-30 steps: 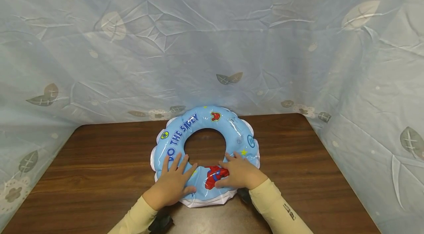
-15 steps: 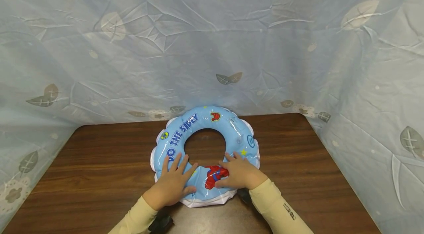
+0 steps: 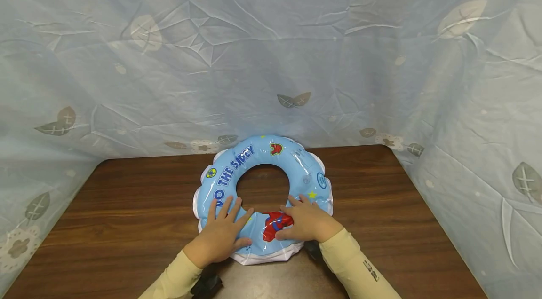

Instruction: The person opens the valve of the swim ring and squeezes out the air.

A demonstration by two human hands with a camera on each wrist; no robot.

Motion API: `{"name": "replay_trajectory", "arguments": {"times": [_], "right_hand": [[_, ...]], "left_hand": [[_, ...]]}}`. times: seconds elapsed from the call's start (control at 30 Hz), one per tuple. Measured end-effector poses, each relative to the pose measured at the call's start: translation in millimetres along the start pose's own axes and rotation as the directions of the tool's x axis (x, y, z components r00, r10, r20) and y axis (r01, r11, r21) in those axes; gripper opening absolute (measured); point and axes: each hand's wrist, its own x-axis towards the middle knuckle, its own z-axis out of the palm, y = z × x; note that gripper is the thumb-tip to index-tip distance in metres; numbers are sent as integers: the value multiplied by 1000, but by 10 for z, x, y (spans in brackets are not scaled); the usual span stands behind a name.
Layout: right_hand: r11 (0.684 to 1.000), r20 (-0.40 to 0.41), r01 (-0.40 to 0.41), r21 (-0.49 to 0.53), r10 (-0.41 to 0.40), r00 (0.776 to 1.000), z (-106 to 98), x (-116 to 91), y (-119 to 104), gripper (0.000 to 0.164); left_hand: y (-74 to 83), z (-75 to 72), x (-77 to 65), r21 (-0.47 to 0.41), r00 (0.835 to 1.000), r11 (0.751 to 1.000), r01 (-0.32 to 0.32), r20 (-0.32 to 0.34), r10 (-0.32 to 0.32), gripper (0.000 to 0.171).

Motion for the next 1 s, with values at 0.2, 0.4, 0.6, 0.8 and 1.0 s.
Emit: {"name": "replay_trajectory", "arguments": {"times": [0.2, 0.4, 0.6, 0.8, 1.0], "right_hand": [[1000, -5, 1, -9, -1, 1000, -5, 3, 1, 83], [1000, 0, 1, -7, -1, 1000, -1, -1, 1, 82], [1000, 1, 13, -10, -13, 1000, 5, 6, 14, 82], [999, 34, 16, -27, -15, 999, -29, 5, 9, 85], [998, 115, 16, -65, -8, 993, -26, -16, -1, 87]], "left_hand": [[-2, -5, 7, 6, 1000, 1000, -2, -7, 2, 73], [-5, 14, 12, -5, 1000, 1000, 6, 3, -6, 73], [11, -4, -22, -4, 1000, 1000, -6, -5, 6, 73], [-22, -4, -7, -57, 999, 998, -9, 30, 11, 72], [-77, 6, 4, -180, 995, 983, 20, 99, -2, 76]]}}
